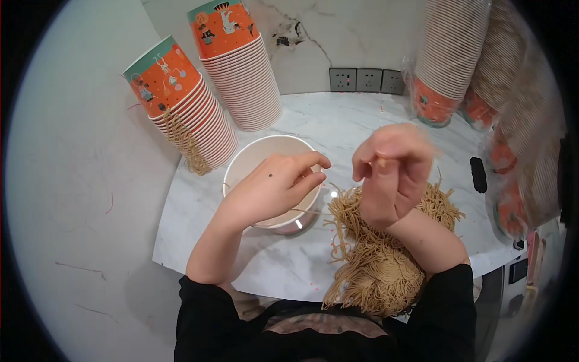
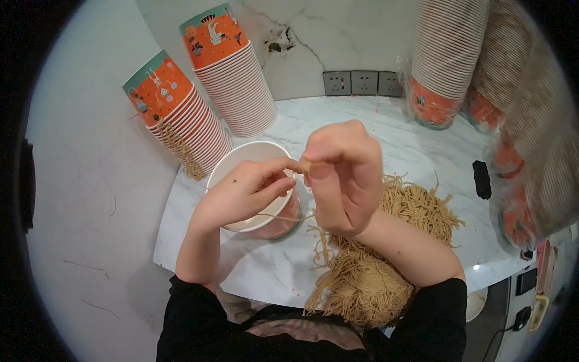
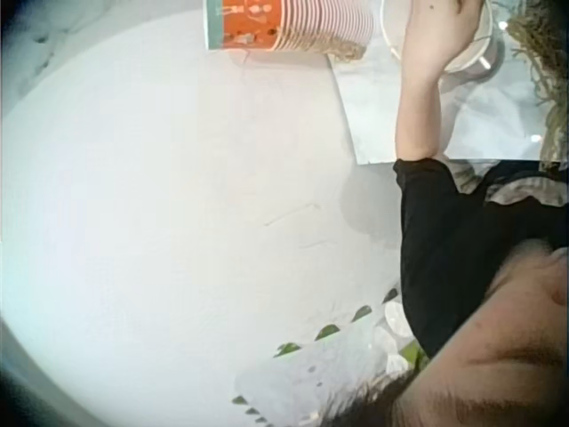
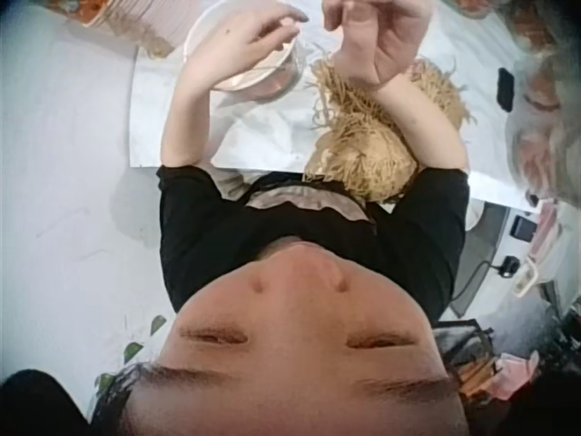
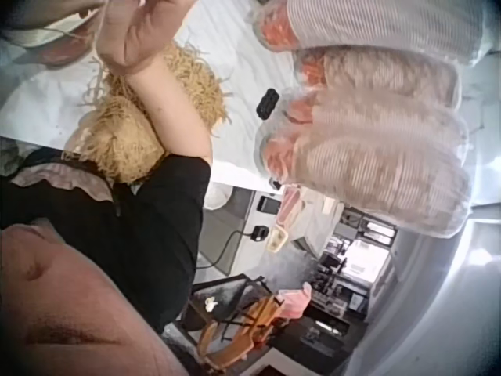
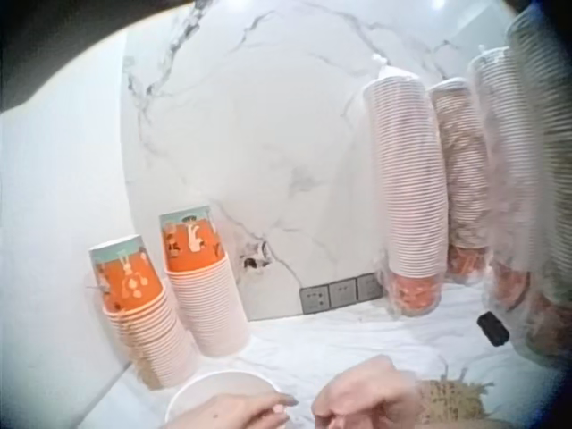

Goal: The recorder is attaching rubber bands as handles to paper buckets by threading them through pre-punched holes.

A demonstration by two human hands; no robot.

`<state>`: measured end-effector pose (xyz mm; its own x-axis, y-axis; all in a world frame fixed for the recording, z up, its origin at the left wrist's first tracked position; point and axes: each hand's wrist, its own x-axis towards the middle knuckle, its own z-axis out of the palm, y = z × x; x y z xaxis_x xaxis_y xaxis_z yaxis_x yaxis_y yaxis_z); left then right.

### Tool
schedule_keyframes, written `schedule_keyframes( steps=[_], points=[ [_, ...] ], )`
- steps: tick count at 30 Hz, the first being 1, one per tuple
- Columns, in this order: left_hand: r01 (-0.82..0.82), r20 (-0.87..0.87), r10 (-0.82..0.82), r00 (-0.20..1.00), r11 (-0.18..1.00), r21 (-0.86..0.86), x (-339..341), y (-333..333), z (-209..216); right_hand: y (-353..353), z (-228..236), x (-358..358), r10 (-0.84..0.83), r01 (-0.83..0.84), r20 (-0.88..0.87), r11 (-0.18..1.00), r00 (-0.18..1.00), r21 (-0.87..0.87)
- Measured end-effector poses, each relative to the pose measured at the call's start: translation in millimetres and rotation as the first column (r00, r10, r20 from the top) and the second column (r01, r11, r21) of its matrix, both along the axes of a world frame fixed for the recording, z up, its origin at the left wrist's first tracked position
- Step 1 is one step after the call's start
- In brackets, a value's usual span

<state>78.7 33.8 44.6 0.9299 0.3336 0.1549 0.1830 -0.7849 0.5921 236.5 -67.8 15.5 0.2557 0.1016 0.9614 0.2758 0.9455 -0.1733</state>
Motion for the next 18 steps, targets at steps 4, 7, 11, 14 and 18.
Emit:
schedule_keyframes(
  steps=[4,7,11,14,18],
  points=[
    [-0.088,0.136,0.13,0.982,0.957,-0.276,-13,3,8,7,0,-8,-0.165,0.177,0.063,0.929,0.984,-0.325],
    [-0.056,0.246,0.217,0.945,0.846,-0.531,-19,8,6,13,-1,-9,-0.191,0.22,0.109,0.862,0.976,-0.457],
    [0.029,0.356,0.227,0.907,0.807,-0.589,-19,11,3,25,-17,0,-0.258,0.345,0.242,0.817,0.935,-0.462],
    [0.131,0.421,0.246,0.873,0.714,-0.688,-21,4,-7,23,-19,-1,-0.298,0.421,0.322,0.794,0.899,-0.439],
    [0.146,0.469,0.389,0.793,0.625,-0.767,-38,-9,-31,20,-18,-8,-0.26,0.412,0.36,0.787,0.896,-0.458]
  ],
)
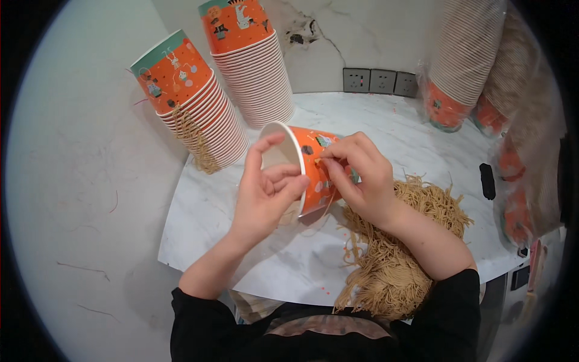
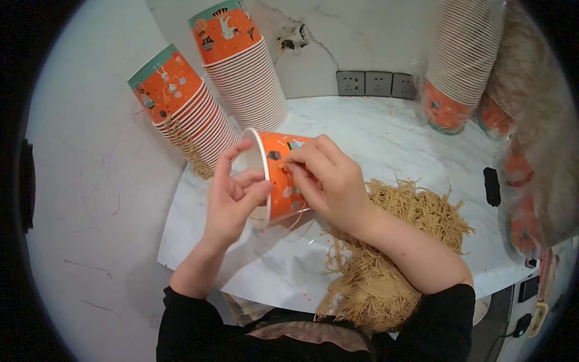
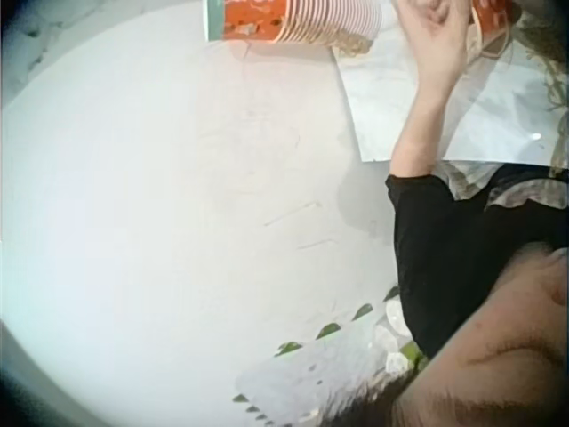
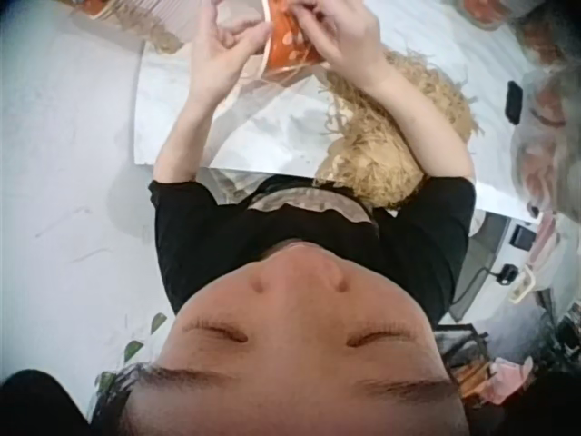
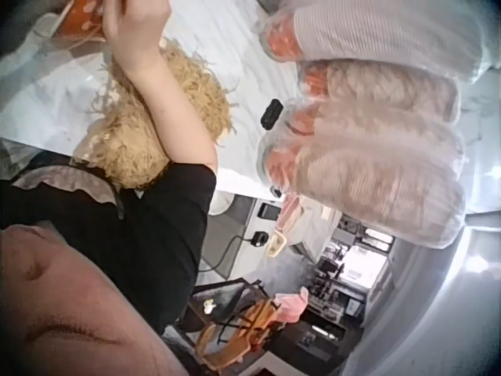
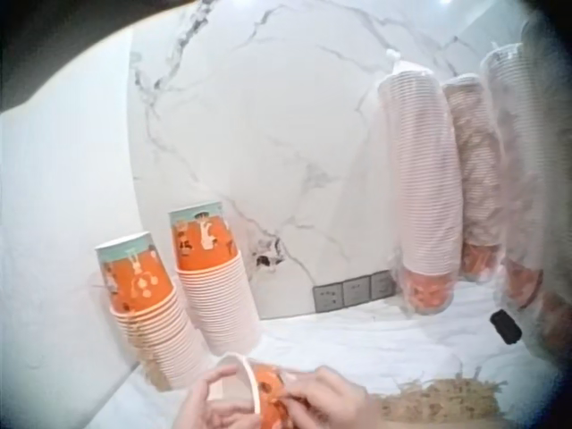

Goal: The recorder is attaching rubber bands as handles to paper buckets by threading them through pre-punched holes.

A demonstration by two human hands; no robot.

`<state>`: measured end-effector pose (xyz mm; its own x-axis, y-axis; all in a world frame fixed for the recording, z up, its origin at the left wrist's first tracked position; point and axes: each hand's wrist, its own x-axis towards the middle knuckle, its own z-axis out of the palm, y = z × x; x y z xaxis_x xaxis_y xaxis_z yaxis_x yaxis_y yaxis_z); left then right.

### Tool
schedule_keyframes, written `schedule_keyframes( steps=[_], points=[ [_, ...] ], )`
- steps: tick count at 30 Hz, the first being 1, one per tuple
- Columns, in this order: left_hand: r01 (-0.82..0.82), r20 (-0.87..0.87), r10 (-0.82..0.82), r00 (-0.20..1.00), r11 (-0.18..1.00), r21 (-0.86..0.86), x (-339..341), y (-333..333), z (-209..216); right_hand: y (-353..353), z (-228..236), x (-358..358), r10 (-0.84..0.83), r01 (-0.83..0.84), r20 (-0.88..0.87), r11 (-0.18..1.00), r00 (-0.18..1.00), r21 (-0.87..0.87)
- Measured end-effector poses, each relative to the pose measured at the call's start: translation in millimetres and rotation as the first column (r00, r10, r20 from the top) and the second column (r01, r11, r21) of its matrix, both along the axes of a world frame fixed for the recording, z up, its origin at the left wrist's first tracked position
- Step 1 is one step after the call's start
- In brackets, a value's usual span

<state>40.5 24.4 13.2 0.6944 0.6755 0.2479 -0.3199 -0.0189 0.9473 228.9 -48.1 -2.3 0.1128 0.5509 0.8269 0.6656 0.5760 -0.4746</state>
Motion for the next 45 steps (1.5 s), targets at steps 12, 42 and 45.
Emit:
schedule_keyframes(
  steps=[12,42,45],
  points=[
    [-0.196,0.013,0.202,0.979,0.932,0.306,-14,-10,-49,-5,-10,-14,0.07,-0.067,0.223,0.998,0.972,-0.022],
    [-0.127,0.077,0.122,0.99,0.99,0.062,-6,-28,-56,-12,-7,-18,0.031,-0.003,0.206,0.991,0.978,-0.134],
    [-0.086,0.057,0.082,0.995,0.994,0.069,-6,-24,-64,-12,-9,-18,0.008,0.017,0.226,0.994,0.974,-0.111]
  ],
)
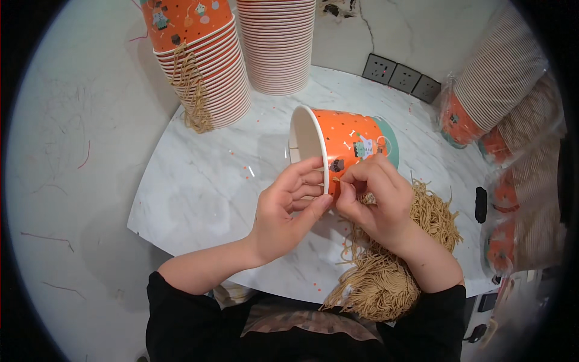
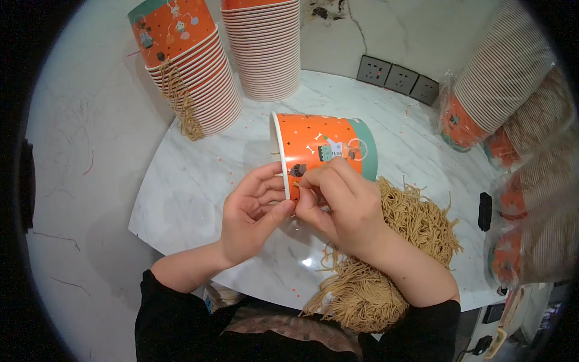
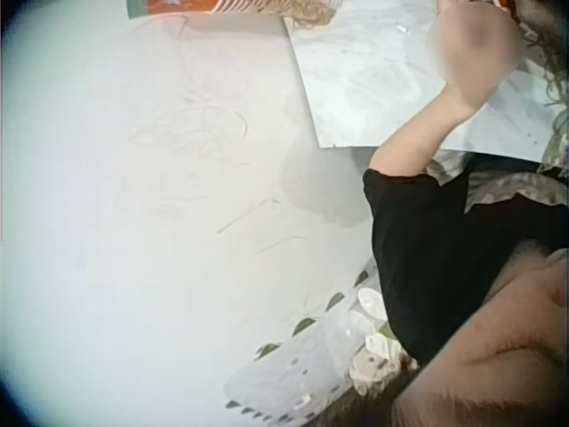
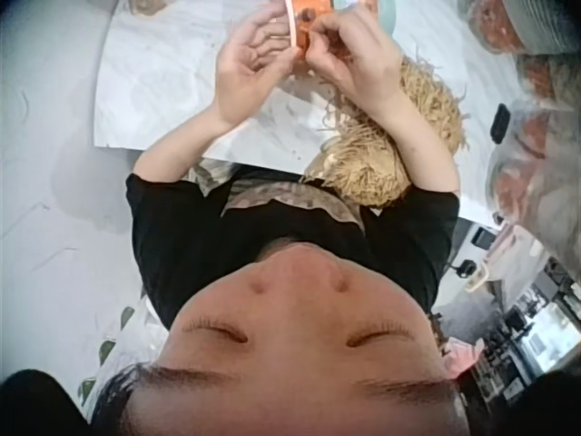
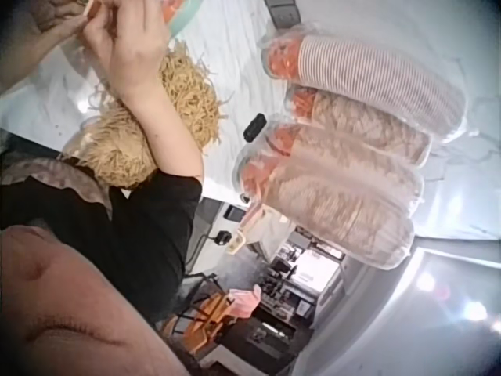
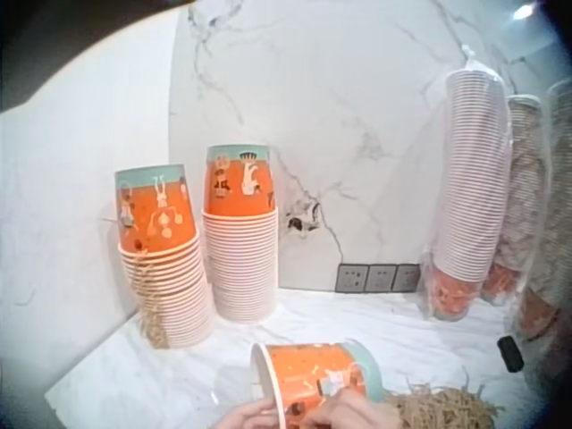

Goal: The recorder is attaching rubber bands as handles to paper buckets by threading them through pre-punched holes.

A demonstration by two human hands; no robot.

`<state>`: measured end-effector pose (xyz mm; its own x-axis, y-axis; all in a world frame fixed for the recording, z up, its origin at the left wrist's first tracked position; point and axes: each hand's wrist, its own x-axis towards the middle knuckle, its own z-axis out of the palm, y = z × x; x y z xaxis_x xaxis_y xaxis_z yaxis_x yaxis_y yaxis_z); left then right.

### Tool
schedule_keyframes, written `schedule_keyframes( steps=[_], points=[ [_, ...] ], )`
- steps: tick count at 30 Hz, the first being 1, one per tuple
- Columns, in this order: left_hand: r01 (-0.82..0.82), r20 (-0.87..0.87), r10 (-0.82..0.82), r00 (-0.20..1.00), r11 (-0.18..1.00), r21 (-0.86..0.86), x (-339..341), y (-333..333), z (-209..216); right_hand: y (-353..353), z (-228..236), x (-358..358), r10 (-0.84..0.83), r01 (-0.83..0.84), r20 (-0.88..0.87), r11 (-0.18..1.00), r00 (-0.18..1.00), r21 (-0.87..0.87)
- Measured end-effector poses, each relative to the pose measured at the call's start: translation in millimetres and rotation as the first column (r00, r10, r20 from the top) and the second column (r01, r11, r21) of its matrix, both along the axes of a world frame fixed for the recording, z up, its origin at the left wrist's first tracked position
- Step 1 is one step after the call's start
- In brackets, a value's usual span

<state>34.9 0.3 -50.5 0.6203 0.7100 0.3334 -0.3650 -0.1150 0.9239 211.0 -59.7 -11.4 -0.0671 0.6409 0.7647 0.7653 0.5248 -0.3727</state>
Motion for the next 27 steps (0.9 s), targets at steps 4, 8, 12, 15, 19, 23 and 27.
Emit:
schedule_keyframes(
  steps=[4,8,12,15,19,23,27],
  points=[
    [0.018,-0.028,-0.018,0.999,1.0,-0.001,-1.9,-0.7,-3.1,-1.0,-2.3,0.7,-0.039,0.039,0.032,0.999,0.999,0.005],
    [0.032,-0.075,-0.031,0.997,0.999,0.023,-2.8,-1.5,0.7,-3.2,-0.7,0.7,-0.062,0.061,0.056,0.998,0.997,0.02],
    [-0.014,-0.049,0.016,0.999,0.999,0.032,0.2,-2.5,-1.1,-5.4,-0.5,-0.4,-0.111,0.108,0.123,0.994,0.986,0.036],
    [-0.004,-0.054,0.005,0.999,1.0,0.018,0.3,-3.1,1.1,-5.8,-0.7,-1.1,-0.134,0.128,0.138,0.991,0.981,0.047],
    [0.003,-0.046,-0.002,0.999,1.0,0.01,-0.1,-3.4,1.6,-6.6,0.6,-1.1,-0.133,0.126,0.199,0.991,0.971,0.048],
    [0.007,-0.044,-0.006,0.999,1.0,0.003,-0.1,-4.0,-0.1,-6.8,-0.8,-0.4,-0.127,0.12,0.193,0.992,0.973,0.046],
    [0.102,-0.027,-0.102,0.994,0.995,-0.005,-7.1,2.0,-7.4,-7.1,-1.8,-1.7,-0.123,0.12,0.186,0.992,0.975,0.023]
  ],
)
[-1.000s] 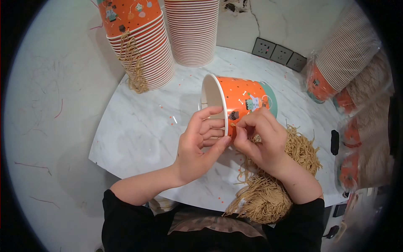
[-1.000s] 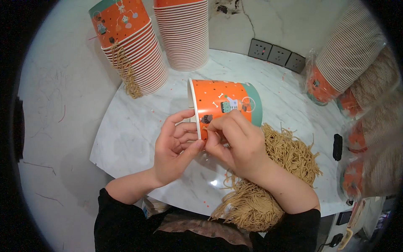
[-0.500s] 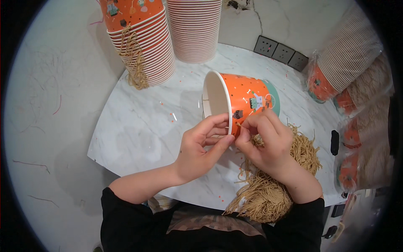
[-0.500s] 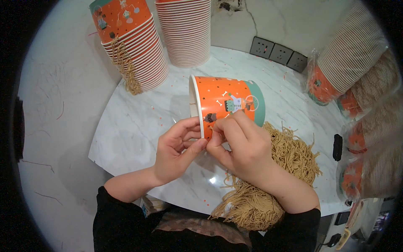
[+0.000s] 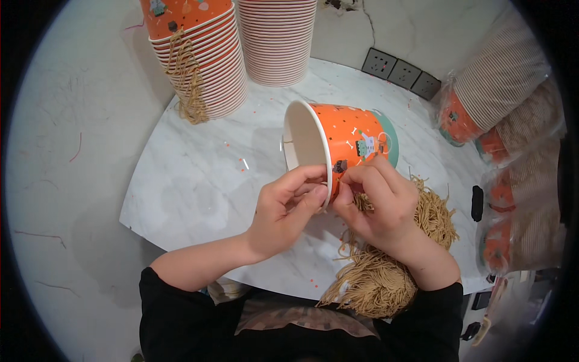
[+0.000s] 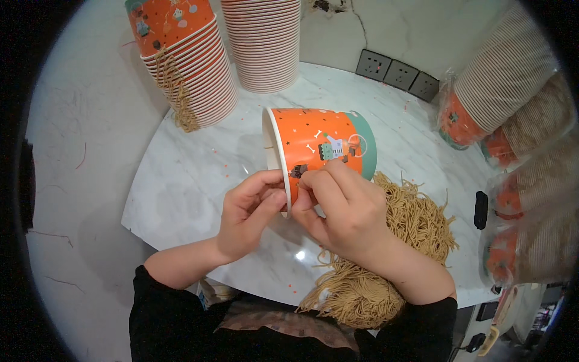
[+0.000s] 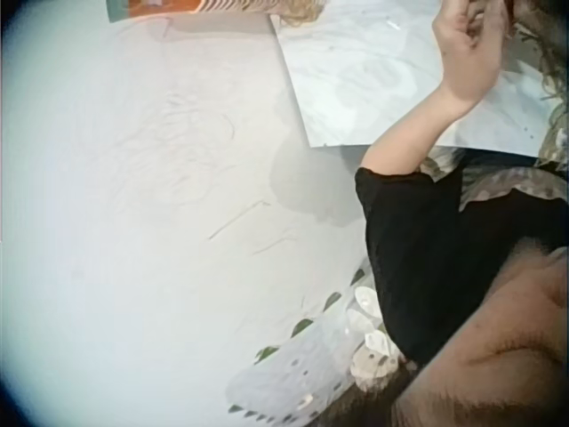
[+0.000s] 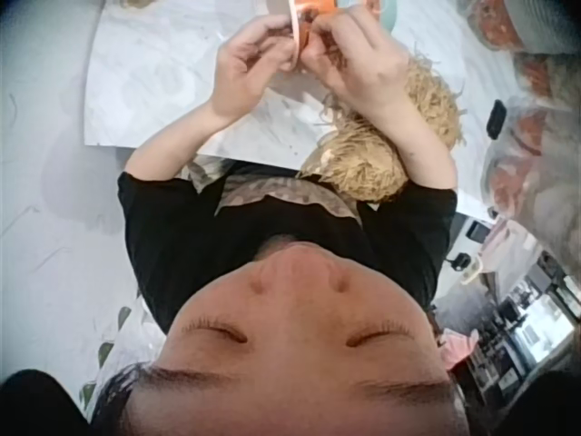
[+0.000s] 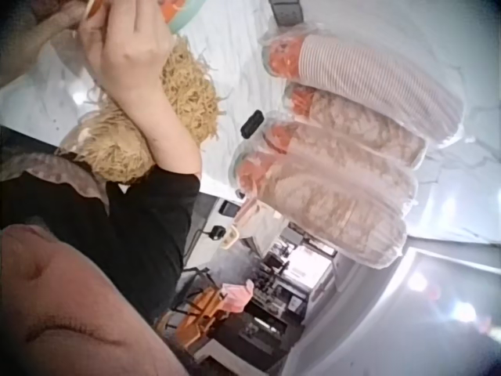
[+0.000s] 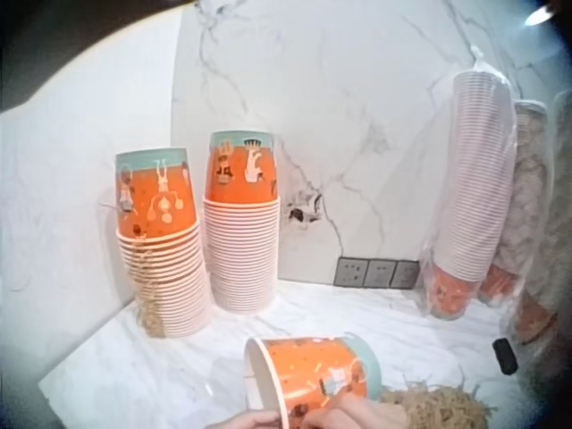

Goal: The recorder is attaching rubber bands as handles to paper buckets by threading them through pre-punched holes.

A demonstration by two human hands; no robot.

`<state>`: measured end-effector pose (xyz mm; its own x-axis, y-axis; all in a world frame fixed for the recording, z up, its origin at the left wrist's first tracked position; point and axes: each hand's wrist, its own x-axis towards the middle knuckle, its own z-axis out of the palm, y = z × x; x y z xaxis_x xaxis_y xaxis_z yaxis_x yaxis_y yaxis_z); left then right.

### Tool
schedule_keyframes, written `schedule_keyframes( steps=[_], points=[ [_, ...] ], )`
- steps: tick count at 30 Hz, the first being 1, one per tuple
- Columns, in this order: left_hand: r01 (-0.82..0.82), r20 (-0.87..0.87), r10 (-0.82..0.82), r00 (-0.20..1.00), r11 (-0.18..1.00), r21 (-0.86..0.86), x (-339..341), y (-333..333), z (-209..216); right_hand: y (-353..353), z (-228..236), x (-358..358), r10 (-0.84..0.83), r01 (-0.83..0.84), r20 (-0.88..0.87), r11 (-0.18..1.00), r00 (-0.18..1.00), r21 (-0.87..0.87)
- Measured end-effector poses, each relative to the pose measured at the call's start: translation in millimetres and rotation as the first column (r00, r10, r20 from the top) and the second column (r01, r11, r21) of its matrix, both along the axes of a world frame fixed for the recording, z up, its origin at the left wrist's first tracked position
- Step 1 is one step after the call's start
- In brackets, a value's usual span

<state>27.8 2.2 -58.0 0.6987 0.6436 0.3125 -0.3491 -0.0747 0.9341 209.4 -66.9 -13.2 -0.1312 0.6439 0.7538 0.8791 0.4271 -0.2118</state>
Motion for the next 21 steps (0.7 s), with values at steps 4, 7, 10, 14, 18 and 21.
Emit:
schedule_keyframes(
  steps=[4,7,10,14,18,21],
  points=[
    [-0.052,0.004,0.052,0.999,0.998,-0.037,4,0,3,-1,1,-1,0.01,-0.01,-0.01,1.0,1.0,-0.007],
    [0.02,0.049,-0.011,0.999,0.982,-0.19,6,4,3,-1,3,-2,0.031,-0.031,-0.021,0.999,0.999,-0.02],
    [0.007,0.061,0.002,0.998,0.987,-0.158,6,6,2,-2,4,-5,0.044,-0.045,-0.052,0.999,0.998,-0.028],
    [0.031,0.106,-0.014,0.994,0.988,-0.154,6,9,2,-2,6,-6,0.077,-0.079,-0.056,0.996,0.995,-0.033],
    [0.0,0.044,0.0,0.999,1.0,-0.009,3,12,2,-3,7,-8,0.112,-0.119,-0.102,0.991,0.988,-0.062],
    [-0.004,0.034,0.004,0.999,1.0,0.018,4,12,6,-3,8,-8,0.12,-0.138,-0.161,0.985,0.98,-0.103]
  ],
)
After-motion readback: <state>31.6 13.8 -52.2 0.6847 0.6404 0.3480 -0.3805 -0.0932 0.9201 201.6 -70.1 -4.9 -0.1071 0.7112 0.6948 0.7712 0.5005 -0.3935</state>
